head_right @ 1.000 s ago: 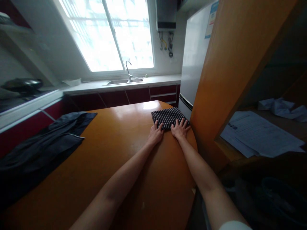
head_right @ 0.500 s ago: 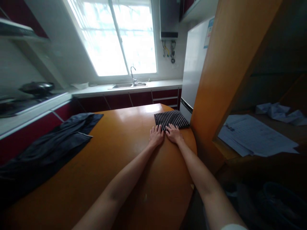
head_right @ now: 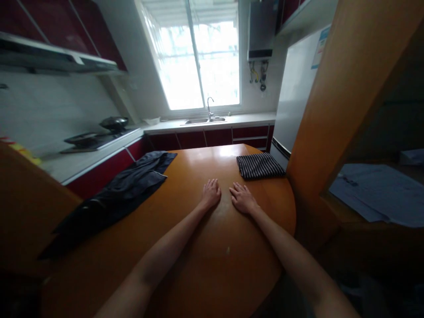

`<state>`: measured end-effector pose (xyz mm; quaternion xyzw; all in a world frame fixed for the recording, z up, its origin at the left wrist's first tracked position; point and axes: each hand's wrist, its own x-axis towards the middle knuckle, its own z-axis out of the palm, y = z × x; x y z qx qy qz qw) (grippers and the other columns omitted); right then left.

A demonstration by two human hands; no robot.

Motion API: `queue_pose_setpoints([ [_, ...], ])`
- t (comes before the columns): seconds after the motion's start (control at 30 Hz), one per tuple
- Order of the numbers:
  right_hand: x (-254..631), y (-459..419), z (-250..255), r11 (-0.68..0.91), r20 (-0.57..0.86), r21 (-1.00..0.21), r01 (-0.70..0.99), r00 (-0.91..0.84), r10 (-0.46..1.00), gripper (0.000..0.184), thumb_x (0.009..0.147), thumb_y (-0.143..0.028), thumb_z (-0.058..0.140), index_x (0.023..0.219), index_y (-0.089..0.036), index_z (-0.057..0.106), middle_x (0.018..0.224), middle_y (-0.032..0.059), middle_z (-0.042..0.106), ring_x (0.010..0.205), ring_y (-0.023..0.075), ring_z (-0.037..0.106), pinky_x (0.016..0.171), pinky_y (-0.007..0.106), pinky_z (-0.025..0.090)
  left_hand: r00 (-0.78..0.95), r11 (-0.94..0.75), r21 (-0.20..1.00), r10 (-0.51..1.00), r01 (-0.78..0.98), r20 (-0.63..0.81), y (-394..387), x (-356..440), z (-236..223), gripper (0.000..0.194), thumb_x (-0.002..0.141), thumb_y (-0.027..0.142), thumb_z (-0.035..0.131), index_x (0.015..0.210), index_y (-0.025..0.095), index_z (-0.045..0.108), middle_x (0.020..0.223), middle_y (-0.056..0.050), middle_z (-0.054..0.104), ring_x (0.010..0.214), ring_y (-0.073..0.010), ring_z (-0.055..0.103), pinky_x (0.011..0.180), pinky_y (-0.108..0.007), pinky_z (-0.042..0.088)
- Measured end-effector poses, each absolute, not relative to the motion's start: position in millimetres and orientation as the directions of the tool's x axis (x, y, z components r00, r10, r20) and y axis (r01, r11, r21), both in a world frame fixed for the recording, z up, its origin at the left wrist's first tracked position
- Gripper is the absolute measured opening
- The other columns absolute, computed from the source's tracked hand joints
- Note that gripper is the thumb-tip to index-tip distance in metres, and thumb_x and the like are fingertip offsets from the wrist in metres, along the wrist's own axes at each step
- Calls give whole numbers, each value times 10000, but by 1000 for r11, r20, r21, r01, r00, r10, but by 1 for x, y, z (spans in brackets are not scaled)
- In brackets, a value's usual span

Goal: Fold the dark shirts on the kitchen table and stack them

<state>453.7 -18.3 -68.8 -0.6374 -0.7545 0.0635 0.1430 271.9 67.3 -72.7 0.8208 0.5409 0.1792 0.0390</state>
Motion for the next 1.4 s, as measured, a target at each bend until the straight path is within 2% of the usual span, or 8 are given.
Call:
queue_pose_setpoints([
  [0.2, 393, -12, -67, 168, 65, -253, 953, -157, 986, 606, 1012, -443, 338, 1563, -194, 371, 1661, 132, 230, 1541, 278, 157, 1224, 524, 95, 211, -250, 202, 958, 947, 194, 62, 151, -63, 502, 984, 331, 439, 1462, 187, 493, 1579, -105, 423, 1484, -264, 336, 1225, -439, 244],
  [0.37, 324, -4, -63, 280, 76, -258, 925, -269, 960, 602, 1012, -440, 337, 1562, -198, 378, 1661, 138, 228, 1538, 329, 146, 1216, 549, 97, 112, -146, 193, 978, 970, 177, 48, 65, -61, 472, 988, 308, 430, 1432, 189, 535, 1572, -87, 438, 1473, -232, 361, 1227, -392, 246],
  [0.47, 291, 5, -61, 326, 81, -274, 905, -316, 945, 603, 1012, -439, 337, 1560, -190, 382, 1658, 141, 235, 1536, 347, 139, 1215, 561, 94, 106, -141, 214, 980, 967, 167, 42, 39, -60, 461, 990, 290, 424, 1422, 187, 548, 1560, -82, 456, 1469, -219, 371, 1227, -373, 248],
  [0.7, 279, 19, -70, 374, 100, -315, 872, -362, 927, 560, 996, -409, 367, 1510, -211, 466, 1637, 96, 312, 1530, 284, 205, 1230, 510, 142, 168, -195, 209, 976, 958, 142, 35, 44, -63, 468, 1002, 299, 407, 1449, 222, 524, 1585, -63, 420, 1482, -260, 339, 1230, -467, 230],
  [0.8, 286, 19, -75, 394, 123, -314, 864, -374, 919, 538, 988, -389, 369, 1482, -226, 505, 1622, 79, 347, 1519, 256, 247, 1234, 482, 163, 197, -225, 223, 970, 949, 140, 32, 49, -62, 468, 1000, 307, 414, 1450, 240, 523, 1587, -57, 417, 1484, -262, 332, 1227, -474, 235],
  [1.03, 287, 18, -76, 417, 158, -317, 852, -386, 909, 510, 987, -362, 379, 1450, -216, 536, 1607, 90, 375, 1505, 264, 284, 1220, 508, 210, 198, -223, 263, 973, 939, 118, 28, 50, -57, 475, 992, 291, 429, 1455, 227, 513, 1591, -61, 412, 1495, -267, 312, 1232, -479, 225],
  [1.2, 289, 19, -79, 440, 187, -324, 838, -399, 898, 493, 994, -347, 388, 1430, -186, 551, 1592, 117, 398, 1494, 286, 307, 1207, 535, 234, 214, -269, 316, 957, 910, 198, 35, 43, -62, 432, 965, 270, 485, 1376, 188, 591, 1527, -89, 495, 1442, -280, 400, 1213, -471, 281],
  [1.4, 291, 21, -84, 461, 219, -351, 815, -407, 887, 464, 990, -351, 416, 1408, -220, 568, 1582, 113, 415, 1490, 288, 316, 1208, 543, 229, 45, -175, 394, 947, 902, 318, 53, 29, -69, 341, 906, 127, 514, 1205, 108, 676, 1353, -154, 622, 1298, -233, 547, 1162, -370, 377],
])
